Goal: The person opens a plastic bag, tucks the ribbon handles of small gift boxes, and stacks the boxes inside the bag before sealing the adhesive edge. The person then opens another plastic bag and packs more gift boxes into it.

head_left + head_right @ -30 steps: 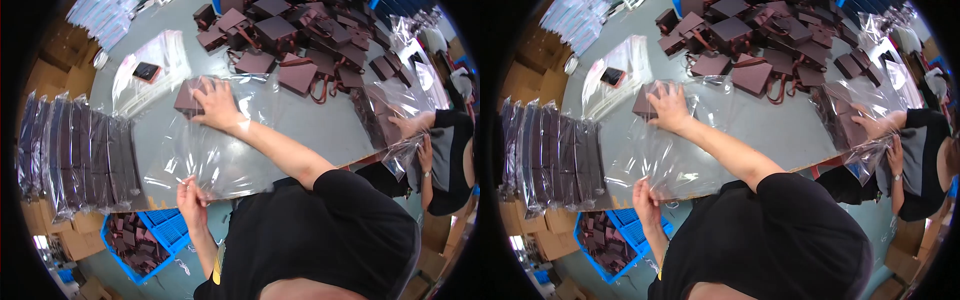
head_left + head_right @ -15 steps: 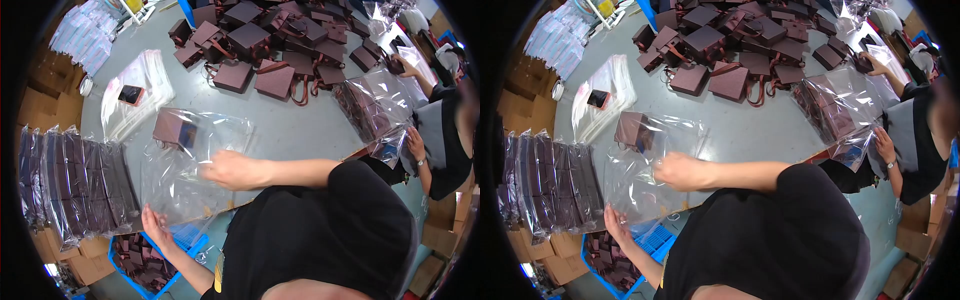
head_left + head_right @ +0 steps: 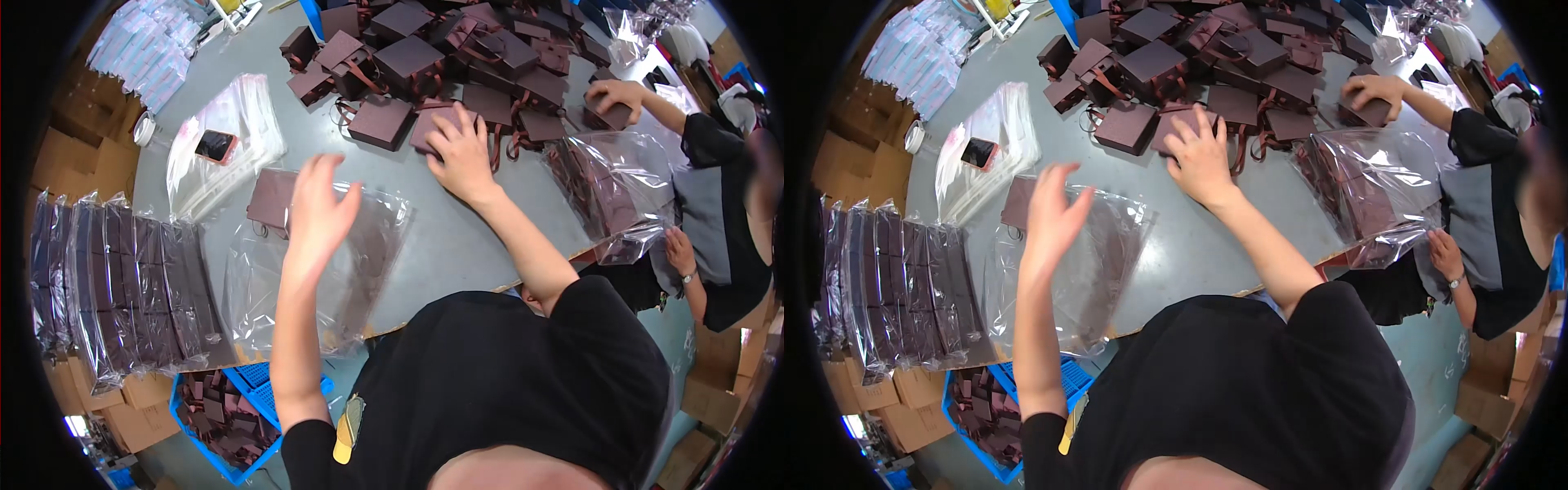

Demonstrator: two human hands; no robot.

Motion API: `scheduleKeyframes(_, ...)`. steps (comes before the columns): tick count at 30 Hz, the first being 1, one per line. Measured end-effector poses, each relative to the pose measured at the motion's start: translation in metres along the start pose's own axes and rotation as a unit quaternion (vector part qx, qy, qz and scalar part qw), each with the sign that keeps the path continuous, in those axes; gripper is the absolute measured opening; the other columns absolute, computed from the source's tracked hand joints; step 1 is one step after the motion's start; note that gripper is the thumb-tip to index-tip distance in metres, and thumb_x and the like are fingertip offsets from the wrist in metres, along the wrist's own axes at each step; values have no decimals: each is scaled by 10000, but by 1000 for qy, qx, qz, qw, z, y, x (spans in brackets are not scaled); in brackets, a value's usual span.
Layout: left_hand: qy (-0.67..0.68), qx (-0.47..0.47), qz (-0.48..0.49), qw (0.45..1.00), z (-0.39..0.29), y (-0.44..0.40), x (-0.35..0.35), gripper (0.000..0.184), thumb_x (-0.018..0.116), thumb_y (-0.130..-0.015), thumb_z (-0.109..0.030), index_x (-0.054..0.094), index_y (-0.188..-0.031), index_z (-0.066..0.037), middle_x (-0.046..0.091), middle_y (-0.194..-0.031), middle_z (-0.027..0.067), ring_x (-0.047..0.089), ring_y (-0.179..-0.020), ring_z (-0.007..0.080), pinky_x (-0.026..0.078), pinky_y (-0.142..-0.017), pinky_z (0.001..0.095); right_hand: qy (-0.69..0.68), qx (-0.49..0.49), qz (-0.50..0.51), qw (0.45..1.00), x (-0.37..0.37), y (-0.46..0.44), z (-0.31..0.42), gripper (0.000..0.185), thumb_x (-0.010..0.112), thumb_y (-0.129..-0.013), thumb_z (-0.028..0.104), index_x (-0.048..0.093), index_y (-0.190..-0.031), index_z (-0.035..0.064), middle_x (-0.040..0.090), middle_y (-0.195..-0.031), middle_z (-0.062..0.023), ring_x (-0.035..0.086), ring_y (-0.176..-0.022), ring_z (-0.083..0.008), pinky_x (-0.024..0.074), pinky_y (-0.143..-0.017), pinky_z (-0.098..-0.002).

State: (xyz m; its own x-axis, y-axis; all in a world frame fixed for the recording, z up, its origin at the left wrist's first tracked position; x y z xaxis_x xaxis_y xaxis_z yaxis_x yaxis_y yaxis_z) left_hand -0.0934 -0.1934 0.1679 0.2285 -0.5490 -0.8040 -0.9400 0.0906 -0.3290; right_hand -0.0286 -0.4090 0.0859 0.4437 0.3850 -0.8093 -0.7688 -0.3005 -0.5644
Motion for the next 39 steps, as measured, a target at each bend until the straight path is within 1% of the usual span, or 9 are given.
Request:
scheduleKeyframes(3,-90,78,70,990,7,-61,59,640,631,-770,-4,477,-1390,-46,427,-1467,240,492,-1263,460,408,-1067,471,-70,-70,50,994,-13,31,-9,367,675,-799,89,632,-1162,123,553,-1372,-59,424,-1372,-275,296,-1111,-620)
scheduleKeyframes(7,-251,130,133,950,27,-106,117,745,579,-743,64,437,-1455,-103,345,-1540,233,482,-1265,499,416,-1063,490,-320,-50,172,930,-34,58,-28,428,541,-794,-88,635,-1161,109,545,-1417,-51,400,-1405,-301,263,-1156,-560)
scheduleKeyframes(10,-181,59,158,969,35,-107,135,783,601,-740,49,425,-1477,-148,342,-1545,222,497,-1243,509,438,-1038,497,-159,-83,264,948,-68,80,-36,406,539,-782,-81,650,-1128,101,556,-1408,-53,407,-1403,-299,239,-1164,-575)
scheduleKeyframes(11,-166,45,159,972,34,-104,134,794,633,-698,46,458,-1444,-161,352,-1534,223,525,-1218,483,460,-1000,512,-40,-101,211,971,-88,81,-31,316,629,-782,23,659,-1086,99,531,-1422,-93,395,-1403,-326,240,-1158,-581)
scheduleKeyframes(15,-138,73,178,972,9,-76,120,742,727,-608,-6,523,-1310,-132,389,-1496,239,540,-1218,437,462,-1000,496,-92,49,110,988,-108,85,-30,502,797,-689,265,645,-1145,119,430,-1455,-209,364,-1383,-415,278,-1140,-541)
scheduleKeyframes(26,104,114,252,955,-22,-26,112,845,804,-607,-28,478,-1384,-95,366,-1522,222,468,-1326,395,434,-1074,416,-80,102,241,962,-171,73,-56,583,793,-630,226,618,-1174,108,524,-1297,-220,497,-1218,-408,413,-1047,-460)
scheduleKeyframes(32,37,101,161,981,-50,-2,56,697,795,-719,-97,512,-1353,-34,383,-1502,255,481,-1285,428,390,-1067,491,-101,-43,-8,994,-219,-27,-8,587,793,-647,236,625,-1196,111,548,-1244,-177,538,-1158,-350,456,-989,-431)
scheduleKeyframes(36,-27,77,40,996,-45,62,-20,656,785,-730,-68,549,-1341,-38,438,-1493,195,436,-1360,390,374,-1105,468,-261,15,-61,963,-160,-35,7,611,838,-677,302,631,-1229,141,509,-1289,-198,499,-1215,-375,434,-1019,-453)
scheduleKeyframes(39,-124,1,50,991,-25,120,-47,777,810,-692,-87,493,-1401,-56,387,-1523,194,345,-1422,396,265,-1161,536,-160,4,7,987,-77,10,18,630,836,-669,296,624,-1246,159,459,-1331,-225,437,-1250,-423,405,-1046,-503)
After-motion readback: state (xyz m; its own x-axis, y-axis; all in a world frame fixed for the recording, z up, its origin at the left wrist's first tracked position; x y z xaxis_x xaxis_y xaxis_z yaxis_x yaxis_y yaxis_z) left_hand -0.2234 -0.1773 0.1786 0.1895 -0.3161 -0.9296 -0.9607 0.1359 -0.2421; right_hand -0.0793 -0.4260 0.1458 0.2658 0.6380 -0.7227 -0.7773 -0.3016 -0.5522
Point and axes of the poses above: each hand's wrist, its own y-axis away from the middle knuckle, its own x-axis out of the palm, z = x × y, the point moved 7 cm from there along -y, towards the middle knuckle
